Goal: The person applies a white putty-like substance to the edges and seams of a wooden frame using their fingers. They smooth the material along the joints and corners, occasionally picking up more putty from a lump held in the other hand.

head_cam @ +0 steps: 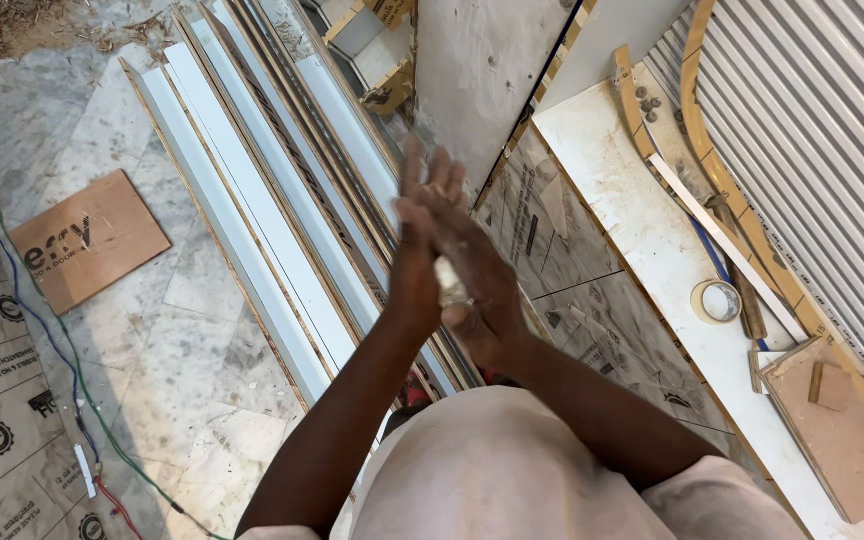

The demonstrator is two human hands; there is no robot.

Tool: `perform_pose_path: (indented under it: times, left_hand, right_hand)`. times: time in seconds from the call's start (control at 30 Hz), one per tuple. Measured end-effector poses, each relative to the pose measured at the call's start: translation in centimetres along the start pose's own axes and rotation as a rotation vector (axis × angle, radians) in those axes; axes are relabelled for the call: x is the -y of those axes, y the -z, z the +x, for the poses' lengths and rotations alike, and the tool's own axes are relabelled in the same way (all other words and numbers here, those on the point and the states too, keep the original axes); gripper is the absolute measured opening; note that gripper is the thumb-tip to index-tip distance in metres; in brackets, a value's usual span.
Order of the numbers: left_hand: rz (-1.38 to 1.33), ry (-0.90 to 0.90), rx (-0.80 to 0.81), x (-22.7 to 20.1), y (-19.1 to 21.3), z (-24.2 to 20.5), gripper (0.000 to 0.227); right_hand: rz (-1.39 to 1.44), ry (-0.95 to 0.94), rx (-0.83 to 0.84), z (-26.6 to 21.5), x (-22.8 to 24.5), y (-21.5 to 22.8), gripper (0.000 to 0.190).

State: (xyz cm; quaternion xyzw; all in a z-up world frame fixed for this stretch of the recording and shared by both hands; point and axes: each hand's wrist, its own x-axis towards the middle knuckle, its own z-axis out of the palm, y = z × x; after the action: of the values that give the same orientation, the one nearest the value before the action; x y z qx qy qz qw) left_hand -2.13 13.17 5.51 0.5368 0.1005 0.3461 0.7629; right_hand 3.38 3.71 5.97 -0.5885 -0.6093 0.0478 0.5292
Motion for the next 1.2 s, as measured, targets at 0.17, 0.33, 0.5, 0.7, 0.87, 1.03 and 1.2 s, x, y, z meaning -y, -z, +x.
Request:
perform_pose_path:
  times: [0.17,0.33,0.5,0.7,0.87,1.03,1.2]
  left_hand:
    - [-0.118,-0.019,-0.134,0.5,2.0,-0.2,0.107]
    - [-0.248,0.005,0.176,0.4,1.0,-1.6,0.111]
    - [-0.328,0.016,0.193,0.3,0.3,-1.2,0.108]
    - [-0.317,-0.025,0.103,2.1,-0.9,1.7,0.102]
    - [-0.166,-0.073,0.001,3.5,-2.4,6.1,0.091]
    - [-0.253,-0.123,-0.044,4.4,-3.3,9.4,0.074]
    - [-0.318,-0.125,-0.129,5.0,-3.9,12.6,0.069]
  right_hand:
    - [0.275,-0.122,0.076,1.4,0.6,-0.5,0.097]
    - [0.282,-0.147,-0.16,4.6,-0.7,1.1,0.094]
    - [0.179,-0.194,-0.428,6.1,-4.3,1.8,0.081]
    - [0.224,-0.176,-0.42,8.1,-8.2,3.2,0.07]
    - [0.206,-0.163,-0.327,10.1,-10.5,5.8,0.07]
    - [0.556,-0.316,-0.257,12.1,-13.8,8.0,0.071]
    - [0.534,-0.352,-0.181,13.4,-15.9,10.3,0.062]
